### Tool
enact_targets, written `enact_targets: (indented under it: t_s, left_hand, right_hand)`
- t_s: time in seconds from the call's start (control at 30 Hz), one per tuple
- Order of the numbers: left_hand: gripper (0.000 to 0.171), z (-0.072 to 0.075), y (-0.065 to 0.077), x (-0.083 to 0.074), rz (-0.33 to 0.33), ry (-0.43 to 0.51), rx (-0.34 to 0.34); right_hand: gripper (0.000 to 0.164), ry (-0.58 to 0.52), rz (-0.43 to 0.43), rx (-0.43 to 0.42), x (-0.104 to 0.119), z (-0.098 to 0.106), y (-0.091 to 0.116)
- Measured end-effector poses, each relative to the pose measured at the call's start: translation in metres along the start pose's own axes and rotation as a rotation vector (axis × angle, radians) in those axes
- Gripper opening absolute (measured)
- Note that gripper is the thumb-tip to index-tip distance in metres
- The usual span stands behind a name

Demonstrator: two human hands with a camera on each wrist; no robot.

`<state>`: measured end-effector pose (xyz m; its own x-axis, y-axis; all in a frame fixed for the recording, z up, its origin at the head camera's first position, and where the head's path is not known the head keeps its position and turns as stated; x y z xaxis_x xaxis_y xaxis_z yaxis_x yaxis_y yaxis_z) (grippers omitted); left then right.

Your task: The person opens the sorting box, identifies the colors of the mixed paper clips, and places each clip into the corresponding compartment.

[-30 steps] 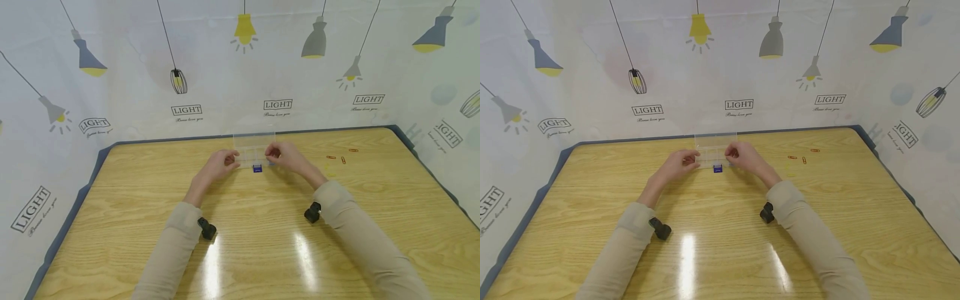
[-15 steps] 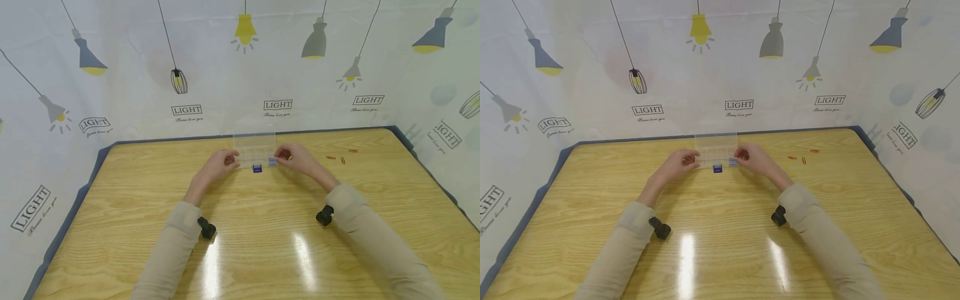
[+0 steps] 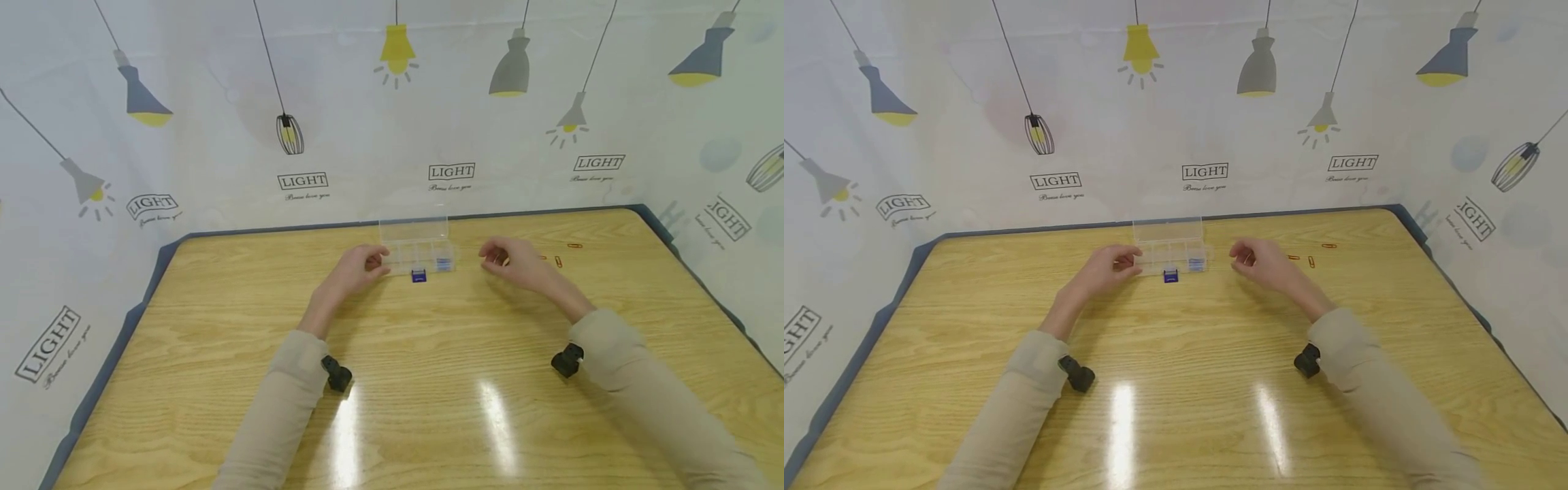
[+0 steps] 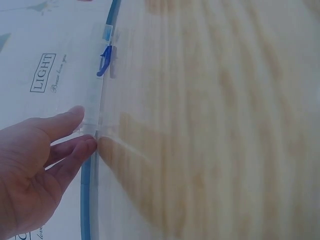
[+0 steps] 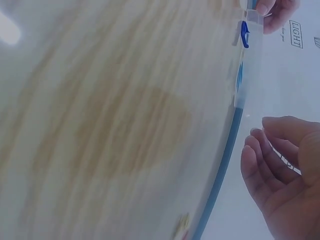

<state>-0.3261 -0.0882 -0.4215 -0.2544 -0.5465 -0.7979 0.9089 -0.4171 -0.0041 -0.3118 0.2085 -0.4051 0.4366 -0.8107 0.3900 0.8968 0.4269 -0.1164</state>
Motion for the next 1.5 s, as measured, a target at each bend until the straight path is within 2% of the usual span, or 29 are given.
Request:
enact_targets:
  t_s: [0.27,0.5,0.7,0.93,1.13,1.5]
  left_hand:
    - [0.038,0.000,0.000,0.001,-0.012,0.020,0.000]
    - [0.037,0.000,0.002,-0.003,-0.033,0.024,-0.004]
    - [0.039,-0.001,0.000,0.002,-0.011,0.024,0.006]
    - [0.039,-0.001,-0.001,0.000,-0.016,0.018,0.001]
    - [0.039,-0.002,0.000,0.001,-0.013,0.018,0.002]
    - [0.040,-0.001,0.000,0.001,0.006,0.022,0.004]
  right_hand:
    - [0.018,0.025,-0.021,-0.002,-0.021,0.018,0.026]
    - [0.020,0.029,-0.056,0.044,-0.038,0.028,0.044]
    - [0.020,0.071,-0.089,0.068,-0.054,0.031,0.055]
    - [0.016,0.052,-0.112,0.146,-0.074,0.028,0.066]
    - [0.014,0.004,-0.162,0.193,-0.080,0.024,0.070]
    - [0.009,0.059,-0.136,0.151,-0.079,0.024,0.070]
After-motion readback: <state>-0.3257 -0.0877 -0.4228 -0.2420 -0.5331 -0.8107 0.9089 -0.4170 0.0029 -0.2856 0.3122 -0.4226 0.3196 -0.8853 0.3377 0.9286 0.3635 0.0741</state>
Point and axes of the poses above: each hand's wrist, its own y-axis away from the middle knuckle, its own z-axis out of the back of the hand, x = y × z, the point moved 5 cm from there along -y, towards the middle knuckle, and after that the axes turned 14 degrees about y, right-handed, at the moved point
